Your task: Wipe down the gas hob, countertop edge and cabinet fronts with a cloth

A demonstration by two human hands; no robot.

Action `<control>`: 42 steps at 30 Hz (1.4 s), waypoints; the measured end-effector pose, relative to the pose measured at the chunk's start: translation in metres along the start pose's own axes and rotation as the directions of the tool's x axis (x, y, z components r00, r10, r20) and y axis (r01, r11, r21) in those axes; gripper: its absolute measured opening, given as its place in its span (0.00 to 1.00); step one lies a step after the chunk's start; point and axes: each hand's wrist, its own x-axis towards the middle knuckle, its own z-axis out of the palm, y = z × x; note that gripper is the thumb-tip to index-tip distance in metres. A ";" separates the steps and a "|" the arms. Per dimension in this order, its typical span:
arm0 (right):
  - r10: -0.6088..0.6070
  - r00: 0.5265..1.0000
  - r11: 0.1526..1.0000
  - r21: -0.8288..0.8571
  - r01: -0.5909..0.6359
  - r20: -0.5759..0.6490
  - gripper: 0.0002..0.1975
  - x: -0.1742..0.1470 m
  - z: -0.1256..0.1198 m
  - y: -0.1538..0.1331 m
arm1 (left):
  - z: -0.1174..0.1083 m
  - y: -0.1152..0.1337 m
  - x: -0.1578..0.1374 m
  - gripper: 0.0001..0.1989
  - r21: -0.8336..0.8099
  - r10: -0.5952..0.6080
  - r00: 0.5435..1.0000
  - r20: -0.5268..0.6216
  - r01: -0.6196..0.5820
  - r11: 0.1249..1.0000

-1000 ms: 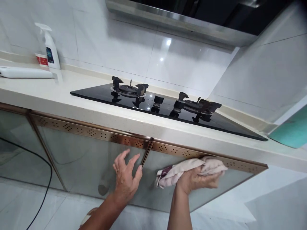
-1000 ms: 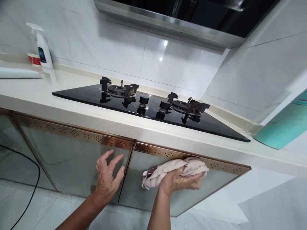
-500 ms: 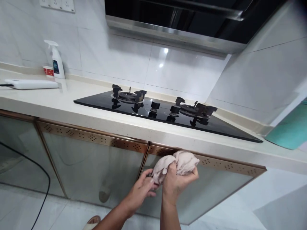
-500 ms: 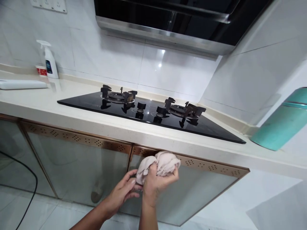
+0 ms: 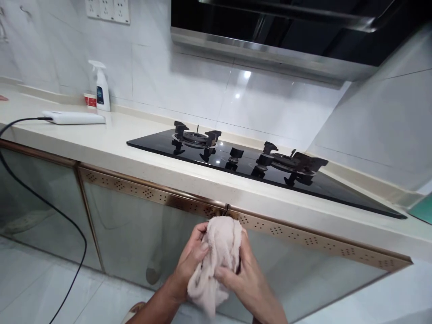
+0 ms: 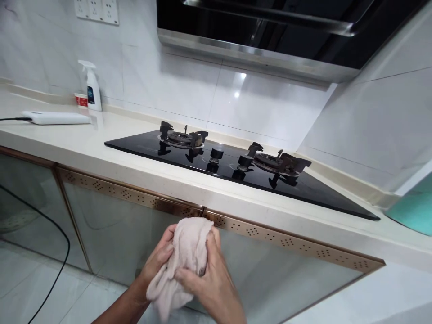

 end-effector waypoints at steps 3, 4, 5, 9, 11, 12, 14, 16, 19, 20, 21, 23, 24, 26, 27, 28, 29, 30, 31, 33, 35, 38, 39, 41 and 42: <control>0.131 0.991 0.991 -0.037 -0.130 0.021 0.38 -0.003 0.001 -0.006 | -0.005 0.002 0.002 0.24 -0.029 0.009 0.999 0.053 -0.007 1.000; 0.159 0.987 0.986 -0.048 -0.158 0.013 0.37 -0.003 0.003 -0.007 | -0.006 0.002 0.002 0.23 -0.038 0.004 0.998 0.060 -0.001 0.999; 0.172 0.985 0.984 -0.049 -0.172 0.001 0.36 -0.003 0.006 -0.008 | -0.007 0.003 0.002 0.23 -0.046 -0.005 0.998 0.064 0.008 0.999; 0.144 0.980 0.990 0.016 -0.144 -0.140 0.32 0.000 0.014 -0.009 | 0.002 0.005 0.001 0.21 -0.046 -0.040 0.996 0.085 0.044 0.998; 0.130 0.948 0.991 0.023 -0.129 -0.290 0.30 -0.001 0.014 -0.009 | 0.012 0.004 -0.001 0.24 0.021 -0.038 0.995 0.091 0.036 0.999; 0.122 0.922 0.992 0.013 -0.127 -0.368 0.30 -0.001 0.013 -0.010 | 0.015 0.002 -0.002 0.26 0.073 -0.028 0.996 0.088 0.022 0.997; 0.104 0.843 0.991 -0.021 -0.136 -0.528 0.31 -0.002 0.008 -0.009 | 0.018 -0.003 -0.004 0.26 0.227 0.050 0.997 0.065 -0.064 0.972; 0.091 0.693 0.981 -0.056 -0.186 -0.715 0.33 0.000 -0.001 -0.005 | 0.012 -0.006 -0.004 0.21 0.469 0.218 0.975 0.040 -0.211 0.858; 0.007 0.333 0.968 -0.077 -0.238 -0.943 0.40 0.008 -0.017 0.013 | -0.011 0.002 0.001 0.17 0.824 0.500 0.862 0.083 -0.341 0.452; -0.041 0.241 0.969 -0.098 -0.227 -0.970 0.43 0.013 -0.022 0.023 | -0.020 0.006 0.004 0.18 0.892 0.560 0.821 0.110 -0.330 0.309; -0.088 0.188 0.970 -0.127 -0.207 -0.978 0.46 0.018 -0.025 0.034 | -0.028 0.011 0.008 0.19 0.936 0.601 0.787 0.139 -0.303 0.180; -0.158 0.172 0.966 -0.188 -0.180 -0.972 0.49 0.028 -0.027 0.057 | -0.041 0.019 0.017 0.23 0.970 0.635 0.742 0.216 -0.237 -0.052; -0.185 0.205 0.959 -0.222 -0.178 -0.961 0.49 0.032 -0.025 0.066 | -0.046 0.020 0.021 0.26 0.968 0.626 0.738 0.252 -0.203 -0.150; -0.283 0.292 0.921 -0.344 -0.185 -0.914 0.45 0.038 -0.014 0.077 | -0.052 0.016 0.027 0.32 0.943 0.588 0.748 0.306 -0.154 -0.295; -0.363 0.340 0.880 -0.439 -0.180 -0.868 0.41 0.039 -0.005 0.078 | -0.053 0.012 0.028 0.35 0.930 0.572 0.755 0.320 -0.136 -0.340; -0.451 0.396 0.820 -0.546 -0.170 -0.800 0.36 0.040 0.006 0.075 | -0.054 0.006 0.029 0.37 0.922 0.563 0.761 0.322 -0.118 -0.368; -0.530 0.452 0.747 -0.647 -0.153 -0.718 0.31 0.040 0.018 0.071 | -0.055 0.001 0.028 0.39 0.918 0.560 0.765 0.318 -0.101 -0.383; -0.592 0.500 0.669 -0.731 -0.132 -0.632 0.27 0.040 0.030 0.065 | -0.056 -0.005 0.026 0.40 0.916 0.561 0.767 0.313 -0.088 -0.390; -0.632 0.545 0.600 -0.793 -0.104 -0.550 0.23 0.040 0.041 0.058 | -0.058 -0.010 0.024 0.40 0.916 0.563 0.767 0.309 -0.080 -0.394; -0.662 0.620 0.510 -0.860 -0.040 -0.421 0.18 0.041 0.057 0.046 | -0.063 -0.017 0.020 0.40 0.913 0.563 0.766 0.311 -0.077 -0.400; -0.683 0.644 0.469 -0.883 0.024 -0.346 0.17 0.042 0.059 0.041 | -0.069 -0.021 0.018 0.41 0.907 0.558 0.764 0.324 -0.082 -0.414; -0.679 0.623 0.514 -0.858 0.026 -0.388 0.20 0.044 0.038 0.049 | -0.074 -0.021 0.016 0.41 0.898 0.557 0.760 0.335 -0.077 -0.434; -0.661 0.603 0.555 -0.832 -0.008 -0.447 0.22 0.043 0.027 0.054 | -0.075 -0.021 0.016 0.41 0.896 0.555 0.762 0.333 -0.073 -0.437; -0.559 0.556 0.686 -0.720 -0.108 -0.616 0.27 0.039 0.000 0.064 | -0.074 -0.021 0.016 0.41 0.898 0.550 0.770 0.324 -0.066 -0.436; -0.465 0.540 0.767 -0.624 -0.150 -0.701 0.30 0.036 -0.014 0.069 | -0.073 -0.021 0.016 0.41 0.900 0.549 0.773 0.318 -0.064 -0.431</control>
